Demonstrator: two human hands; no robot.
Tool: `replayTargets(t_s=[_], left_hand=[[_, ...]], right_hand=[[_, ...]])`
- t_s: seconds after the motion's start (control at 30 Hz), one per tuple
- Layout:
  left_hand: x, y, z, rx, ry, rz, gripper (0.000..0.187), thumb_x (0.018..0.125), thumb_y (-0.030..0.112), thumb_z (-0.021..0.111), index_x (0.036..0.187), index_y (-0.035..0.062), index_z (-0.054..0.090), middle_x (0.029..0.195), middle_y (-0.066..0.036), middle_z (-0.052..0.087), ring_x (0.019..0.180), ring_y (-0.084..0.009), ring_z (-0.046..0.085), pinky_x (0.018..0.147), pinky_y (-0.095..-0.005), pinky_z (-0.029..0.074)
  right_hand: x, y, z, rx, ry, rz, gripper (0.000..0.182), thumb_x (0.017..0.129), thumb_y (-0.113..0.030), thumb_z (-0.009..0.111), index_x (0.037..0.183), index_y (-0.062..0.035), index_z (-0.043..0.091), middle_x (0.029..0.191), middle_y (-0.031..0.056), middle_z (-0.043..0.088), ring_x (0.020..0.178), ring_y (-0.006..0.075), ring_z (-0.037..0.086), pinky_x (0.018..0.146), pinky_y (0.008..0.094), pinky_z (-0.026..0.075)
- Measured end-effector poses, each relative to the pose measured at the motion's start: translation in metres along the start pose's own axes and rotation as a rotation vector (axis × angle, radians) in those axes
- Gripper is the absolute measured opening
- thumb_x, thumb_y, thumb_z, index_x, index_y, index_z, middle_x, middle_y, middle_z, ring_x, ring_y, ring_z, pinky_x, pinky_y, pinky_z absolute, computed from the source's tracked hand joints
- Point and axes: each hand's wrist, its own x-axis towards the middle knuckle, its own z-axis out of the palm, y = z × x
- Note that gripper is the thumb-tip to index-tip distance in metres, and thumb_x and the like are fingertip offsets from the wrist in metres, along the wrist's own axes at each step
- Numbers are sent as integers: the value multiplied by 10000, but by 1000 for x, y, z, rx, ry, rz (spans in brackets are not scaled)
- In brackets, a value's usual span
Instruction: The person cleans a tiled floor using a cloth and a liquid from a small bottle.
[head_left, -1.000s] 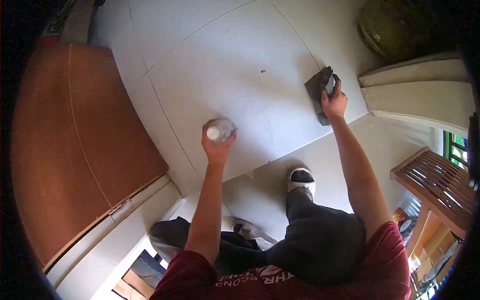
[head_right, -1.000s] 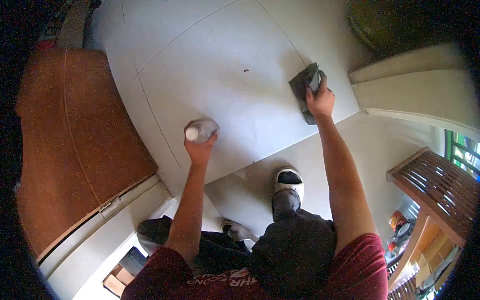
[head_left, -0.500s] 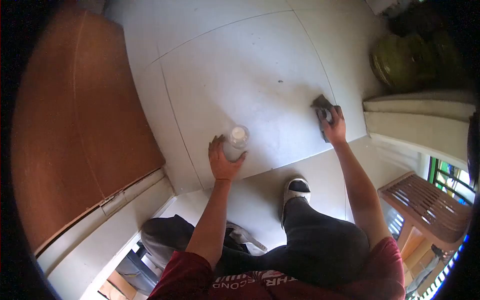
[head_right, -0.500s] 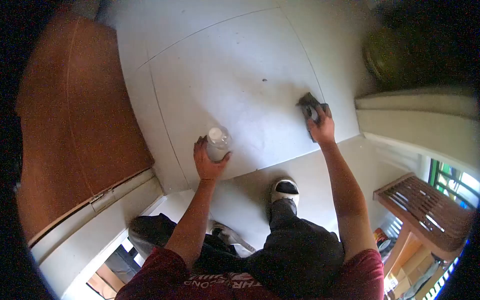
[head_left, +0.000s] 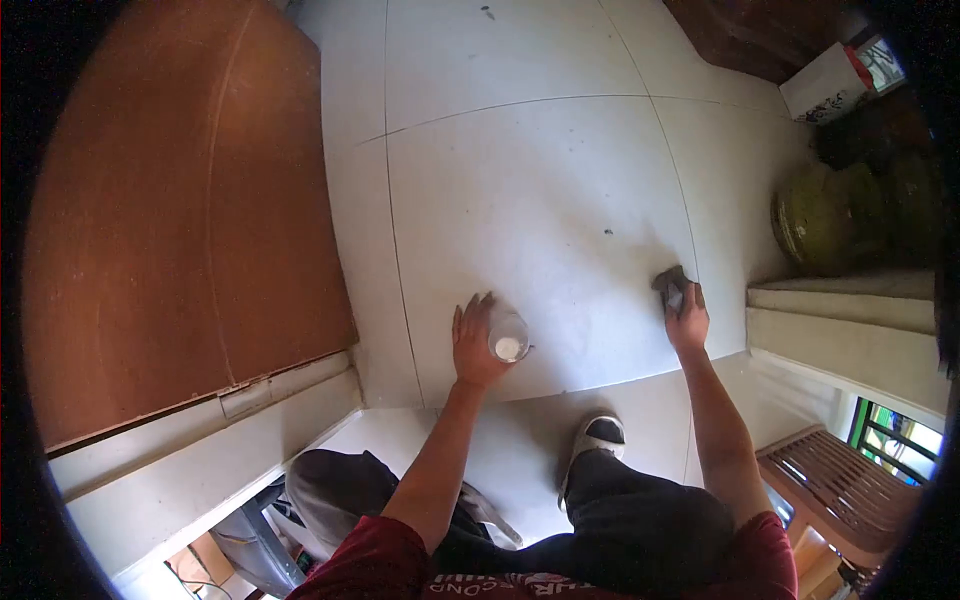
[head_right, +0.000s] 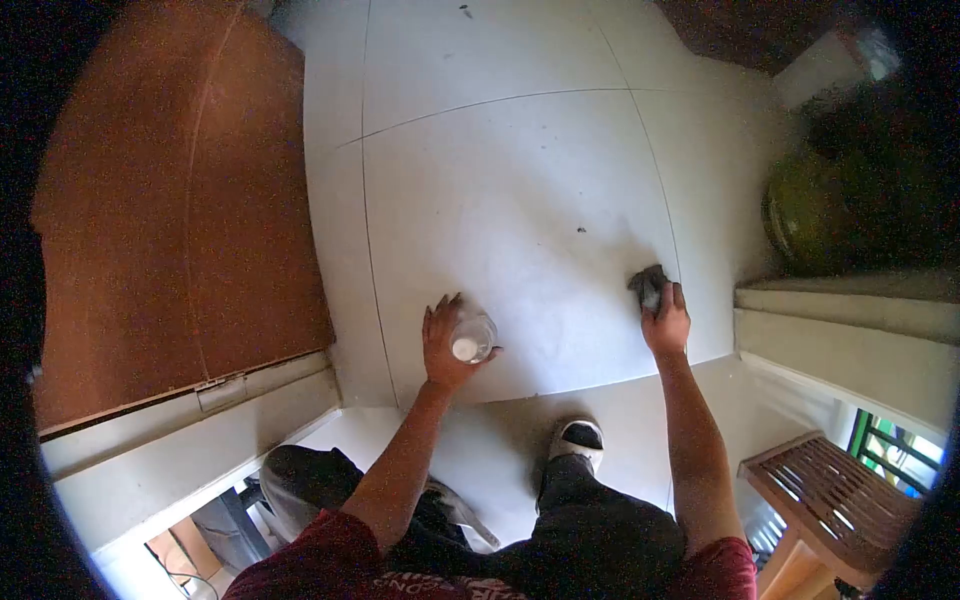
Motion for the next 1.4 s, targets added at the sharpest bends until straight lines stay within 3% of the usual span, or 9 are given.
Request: replayTargets(t_s=[0.1,0.27,0.43,0.53,0.77,0.93,1.0,1.17,1.4], left_hand=[[19,-6,0,-47,29,127,930,625,413,941,1371,37,532,1409,-174,563,1315,-382,520,1165,-499,360],[15,-15,19,-218,121,-42,891,639,344,938,1371,43,527,1373,-162,576,1282,-348,547,1127,-465,419],[14,-9,15,-316,118,-209,867,610,380,938,1296,39,530,1411,-160,558,1329,-385,501,1146,-517,392],[16,-10,11,-230,59,-92,920,624,409,920,1350,31,498,1417,-173,554,1319,-379,509,1136,-500,403],[21,-6,14,-707,116,-300,906,703,347,888,1396,-42,454,1355,-228,596,1179,-353,625,1043,-435,502],[58,37,-2,-357,-59,-468,875,739,235,883,1434,-41,427,1346,-231,608,1204,-372,625,1053,-424,501],[102,58,-13,-339,-184,-421,869,763,187,855,1490,44,401,1438,-196,547,1265,-378,580,1071,-418,490],[192,69,-8,-43,-274,-9,896,780,153,819,1548,233,364,1468,-146,516,1285,-342,543,1036,-442,499],[285,70,4,495,-559,46,906,795,153,784,1549,406,350,1359,-96,577,1197,-313,559,936,-535,504]], right_hand=[[-7,5,-4,-16,-70,19,603,771,-98,660,1336,24,488,1219,264,609,1065,480,607,865,519,550],[6,30,4,104,122,-103,553,776,-96,645,1291,53,513,1193,273,618,1033,498,613,901,502,538],[50,-13,-11,438,294,138,398,844,-18,552,1236,51,547,1108,272,661,1046,445,643,939,413,502],[75,-12,-6,480,355,119,389,854,-30,573,1236,43,552,1126,276,664,1080,462,634,958,422,495],[107,22,29,-91,225,214,566,808,-148,704,1295,44,490,1283,263,571,1228,464,526,1047,510,437],[105,17,28,-239,56,287,534,772,-227,712,1220,-16,513,1218,218,571,1188,401,530,1019,505,434],[104,22,38,-332,175,201,435,776,-253,687,1117,-36,527,1151,177,575,1135,379,547,972,502,450],[116,9,28,-267,26,305,547,735,-272,716,1182,-35,508,1207,181,565,1157,386,539,990,507,444],[112,10,28,-316,-42,334,683,723,-293,727,1298,-33,465,1225,184,541,1174,387,529,1002,515,436]])
